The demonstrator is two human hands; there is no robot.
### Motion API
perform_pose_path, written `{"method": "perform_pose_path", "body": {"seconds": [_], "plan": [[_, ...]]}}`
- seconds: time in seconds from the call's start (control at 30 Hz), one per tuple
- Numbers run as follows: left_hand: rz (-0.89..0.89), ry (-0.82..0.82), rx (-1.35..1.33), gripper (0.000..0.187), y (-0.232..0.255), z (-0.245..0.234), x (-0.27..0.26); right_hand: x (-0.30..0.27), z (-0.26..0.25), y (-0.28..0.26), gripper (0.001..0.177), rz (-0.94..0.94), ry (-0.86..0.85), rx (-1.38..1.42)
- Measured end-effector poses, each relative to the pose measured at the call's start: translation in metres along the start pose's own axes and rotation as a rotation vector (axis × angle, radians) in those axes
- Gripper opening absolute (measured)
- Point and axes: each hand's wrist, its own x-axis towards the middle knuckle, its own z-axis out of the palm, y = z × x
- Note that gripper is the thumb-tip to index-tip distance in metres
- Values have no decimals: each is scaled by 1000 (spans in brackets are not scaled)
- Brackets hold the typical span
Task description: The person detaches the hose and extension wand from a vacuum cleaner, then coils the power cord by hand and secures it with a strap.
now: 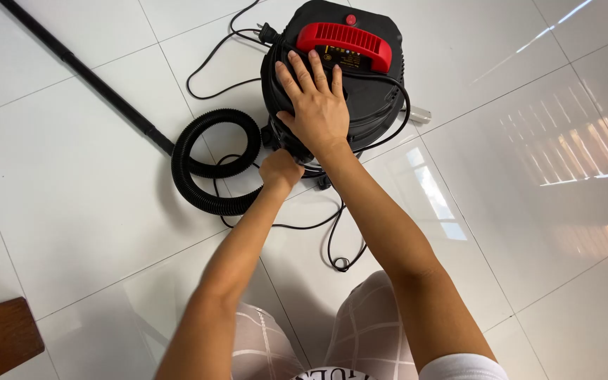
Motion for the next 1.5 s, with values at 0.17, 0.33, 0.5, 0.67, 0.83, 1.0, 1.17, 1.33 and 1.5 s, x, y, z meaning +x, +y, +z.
{"method": "perform_pose_path", "body": {"seconds": [0.17, 0.33, 0.5, 0.67, 0.83, 1.0, 1.17, 1.33, 1.5], "plan": [[-24, -54, -49, 19, -3, -4, 6, 1, 2, 3, 91, -14, 40, 23], [-30, -133, -42, 14, -4, -14, 5, 0, 6, 3, 85, -39, 110, 1], [-10, -214, -7, 10, -6, -23, 6, 0, 8, -3, 81, 51, 121, 26], [9, -265, -27, 10, -5, -34, 0, 0, 8, -4, 79, 53, 142, 38], [-1, -85, -29, 12, -5, -15, -5, -2, 9, -3, 76, 56, 154, 7], [29, 63, 20, 19, -10, 4, -5, -2, 4, -3, 75, 51, 169, 22], [16, 51, 16, 21, -6, -1, -17, -3, 8, -2, 74, 50, 163, 38], [19, -73, 11, 18, -14, -7, 2, -4, 6, -6, 74, 33, 142, 53], [-1, -608, -543, 23, -35, -15, 20, -8, 7, -3, 75, 16, 150, 68]]}}
